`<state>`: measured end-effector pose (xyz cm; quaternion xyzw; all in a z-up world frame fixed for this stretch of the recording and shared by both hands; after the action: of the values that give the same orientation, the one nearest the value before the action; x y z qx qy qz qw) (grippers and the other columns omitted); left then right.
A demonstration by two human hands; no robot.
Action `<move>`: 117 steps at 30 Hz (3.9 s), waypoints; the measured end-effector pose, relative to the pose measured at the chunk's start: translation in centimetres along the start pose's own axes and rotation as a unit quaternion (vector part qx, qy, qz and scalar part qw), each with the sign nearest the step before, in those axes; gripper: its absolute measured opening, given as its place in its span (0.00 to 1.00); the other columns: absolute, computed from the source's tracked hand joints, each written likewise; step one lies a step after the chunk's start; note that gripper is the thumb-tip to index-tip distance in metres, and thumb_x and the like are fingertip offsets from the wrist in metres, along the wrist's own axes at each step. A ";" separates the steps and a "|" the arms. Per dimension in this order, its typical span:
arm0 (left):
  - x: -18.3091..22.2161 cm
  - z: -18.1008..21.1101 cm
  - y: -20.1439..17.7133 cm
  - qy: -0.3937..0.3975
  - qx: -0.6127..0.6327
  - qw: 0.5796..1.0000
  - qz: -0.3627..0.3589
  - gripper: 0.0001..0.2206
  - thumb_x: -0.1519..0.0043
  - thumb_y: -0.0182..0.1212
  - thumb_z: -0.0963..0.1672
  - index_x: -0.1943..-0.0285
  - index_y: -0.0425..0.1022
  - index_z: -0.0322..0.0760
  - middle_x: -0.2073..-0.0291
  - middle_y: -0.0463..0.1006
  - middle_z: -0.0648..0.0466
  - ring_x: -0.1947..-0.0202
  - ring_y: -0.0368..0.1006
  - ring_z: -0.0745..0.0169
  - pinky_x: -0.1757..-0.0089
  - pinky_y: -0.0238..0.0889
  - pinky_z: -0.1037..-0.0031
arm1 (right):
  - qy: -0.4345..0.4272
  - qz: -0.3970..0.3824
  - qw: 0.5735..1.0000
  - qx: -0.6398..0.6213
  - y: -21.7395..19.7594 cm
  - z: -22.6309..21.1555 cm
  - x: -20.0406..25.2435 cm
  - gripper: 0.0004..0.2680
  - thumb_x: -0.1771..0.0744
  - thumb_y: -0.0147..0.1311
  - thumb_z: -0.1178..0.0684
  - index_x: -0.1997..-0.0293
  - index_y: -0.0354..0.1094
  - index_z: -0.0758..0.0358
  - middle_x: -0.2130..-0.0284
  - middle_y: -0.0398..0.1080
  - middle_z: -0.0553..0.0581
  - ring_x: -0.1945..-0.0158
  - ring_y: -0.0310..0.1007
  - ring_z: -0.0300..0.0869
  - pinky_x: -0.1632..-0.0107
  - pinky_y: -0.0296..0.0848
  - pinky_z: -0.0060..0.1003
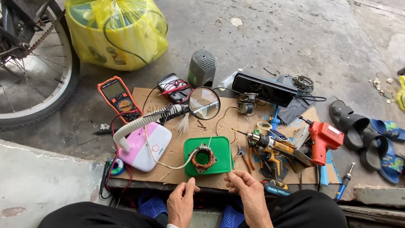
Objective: The person is using a white string and a small tool to tie and secure the copper windings of an electric motor stator.
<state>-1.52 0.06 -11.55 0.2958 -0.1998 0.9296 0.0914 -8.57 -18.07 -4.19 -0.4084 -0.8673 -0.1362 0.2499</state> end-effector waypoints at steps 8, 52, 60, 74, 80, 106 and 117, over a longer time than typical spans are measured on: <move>-0.6 0.2 -0.1 0.200 -0.001 0.976 0.092 0.07 0.36 0.68 0.50 0.56 0.88 0.51 0.61 0.88 0.66 0.64 0.79 0.69 0.54 0.76 0.75 | 0.011 -0.038 0.999 0.007 -0.5 1.7 -0.6 0.05 0.29 0.64 0.61 0.57 0.81 0.75 0.73 0.76 0.66 0.72 0.68 0.47 0.65 0.67 0.40; -6.2 13.5 -1.8 0.114 -0.365 0.916 -0.126 0.44 0.57 0.73 0.66 0.30 0.73 0.53 0.38 0.83 0.59 0.39 0.81 0.58 0.42 0.73 0.64 | -0.014 -0.028 0.999 -0.028 -2.1 1.6 -1.0 0.07 0.29 0.62 0.57 0.61 0.81 0.73 0.79 0.76 0.65 0.78 0.65 0.43 0.70 0.64 0.36; -6.7 13.9 -2.8 0.066 -0.268 0.947 -0.167 0.39 0.59 0.78 0.59 0.36 0.79 0.51 0.44 0.87 0.63 0.45 0.81 0.67 0.44 0.68 0.74 | -0.003 -0.042 0.999 -0.031 -1.9 1.5 -0.7 0.08 0.29 0.61 0.58 0.55 0.82 0.76 0.78 0.79 0.68 0.78 0.68 0.45 0.71 0.67 0.36; -9.0 12.0 -3.4 0.058 -0.210 0.951 -0.220 0.40 0.56 0.84 0.52 0.33 0.70 0.43 0.38 0.88 0.54 0.43 0.85 0.63 0.41 0.73 0.73 | 0.011 -0.053 0.999 -0.003 -1.8 0.7 -0.2 0.09 0.29 0.64 0.57 0.66 0.80 0.73 0.83 0.76 0.67 0.84 0.64 0.44 0.77 0.59 0.34; -9.2 12.0 -3.5 0.064 -0.220 0.947 -0.225 0.41 0.56 0.84 0.53 0.32 0.70 0.45 0.36 0.86 0.55 0.40 0.84 0.62 0.39 0.70 0.72 | 0.041 -0.038 0.998 0.006 -1.6 0.5 -0.1 0.11 0.29 0.65 0.57 0.71 0.75 0.72 0.85 0.75 0.69 0.87 0.63 0.45 0.78 0.57 0.34; -9.4 11.0 -3.3 0.113 -0.273 0.938 -0.184 0.42 0.59 0.83 0.59 0.35 0.72 0.50 0.35 0.83 0.60 0.31 0.77 0.67 0.36 0.66 0.72 | 0.026 -0.044 0.998 0.026 -1.3 0.8 -0.3 0.12 0.30 0.64 0.56 0.72 0.72 0.69 0.86 0.76 0.69 0.88 0.63 0.44 0.80 0.54 0.33; -7.1 6.6 -1.0 0.235 -0.358 0.902 -0.051 0.39 0.54 0.82 0.62 0.35 0.66 0.60 0.43 0.85 0.61 0.49 0.84 0.43 0.57 0.73 0.52 | 0.021 -0.051 0.983 0.177 -0.2 -1.2 1.3 0.13 0.30 0.63 0.55 0.76 0.71 0.65 0.87 0.79 0.60 0.86 0.63 0.39 0.72 0.67 0.34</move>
<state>7.87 -2.18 -10.46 0.0258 -0.4769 0.8318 0.2829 -9.09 -17.87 -2.50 -0.3106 -0.8919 -0.0015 0.3287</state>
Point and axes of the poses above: each hand's wrist, its own x-axis away from the middle knuckle, its own y-axis out of the palm, z = x × y, the point moved 1 cm from there along -x, towards the middle knuckle
